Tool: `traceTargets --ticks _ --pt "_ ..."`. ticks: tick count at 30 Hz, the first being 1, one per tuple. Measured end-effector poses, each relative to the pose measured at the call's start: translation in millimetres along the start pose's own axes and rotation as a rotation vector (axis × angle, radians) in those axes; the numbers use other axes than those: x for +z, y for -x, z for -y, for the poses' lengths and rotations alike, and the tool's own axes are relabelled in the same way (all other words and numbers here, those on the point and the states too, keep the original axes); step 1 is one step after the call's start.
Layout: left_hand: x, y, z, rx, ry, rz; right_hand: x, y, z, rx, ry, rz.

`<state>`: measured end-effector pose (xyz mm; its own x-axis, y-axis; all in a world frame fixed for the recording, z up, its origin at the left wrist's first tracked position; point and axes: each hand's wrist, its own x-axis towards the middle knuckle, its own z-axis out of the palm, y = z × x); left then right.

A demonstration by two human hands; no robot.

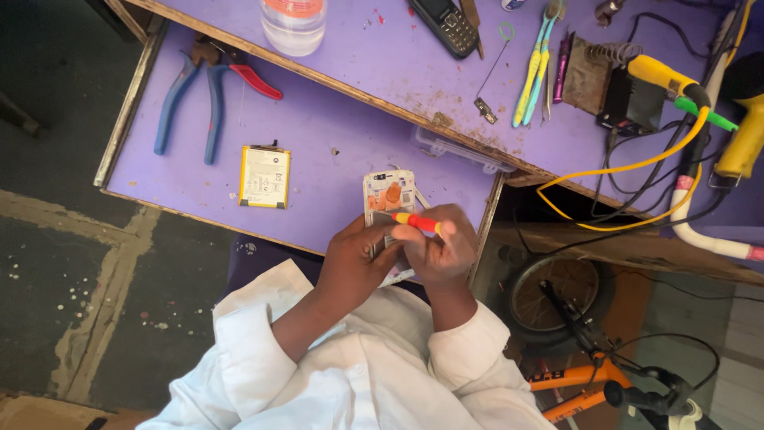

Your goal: The person uses a screwdriver to remove screws from the back of a disassembled smartphone. They carefully unscrew multiple fasteners around the device's frame and place them on the workbench. The phone remains open with internal components visible throughout the clip.

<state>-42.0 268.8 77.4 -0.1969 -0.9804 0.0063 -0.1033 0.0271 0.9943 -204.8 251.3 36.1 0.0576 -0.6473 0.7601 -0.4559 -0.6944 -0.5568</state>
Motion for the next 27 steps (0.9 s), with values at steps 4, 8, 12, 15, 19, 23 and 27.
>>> traceTargets --ticks 4,8,12,15,19,23,27 --pt "-0.3 2.3 -0.1 0.075 -0.07 -0.004 0.5 -2.8 5.0 0.08 -0.049 0.012" --pt "3.0 3.7 0.7 -0.066 -0.102 0.044 -0.9 -9.1 13.6 0.018 0.153 0.068" --pt "6.1 6.2 -0.7 0.118 -0.055 -0.002 2.2 -20.9 17.7 0.086 0.021 0.017" --pt "4.6 2.3 -0.3 0.078 -0.046 -0.025 5.3 -27.9 20.7 0.078 -0.228 -0.036" --pt "3.3 -0.8 0.1 -0.029 -0.079 0.003 3.0 -37.4 19.4 0.021 -0.06 -0.026" --pt "5.6 -4.9 1.6 0.095 -0.051 0.003 7.9 -42.4 18.6 -0.049 -0.202 -0.067" --pt "4.9 -11.9 4.6 -0.03 -0.058 0.015 4.3 -44.2 14.3 0.015 -0.105 -0.049"
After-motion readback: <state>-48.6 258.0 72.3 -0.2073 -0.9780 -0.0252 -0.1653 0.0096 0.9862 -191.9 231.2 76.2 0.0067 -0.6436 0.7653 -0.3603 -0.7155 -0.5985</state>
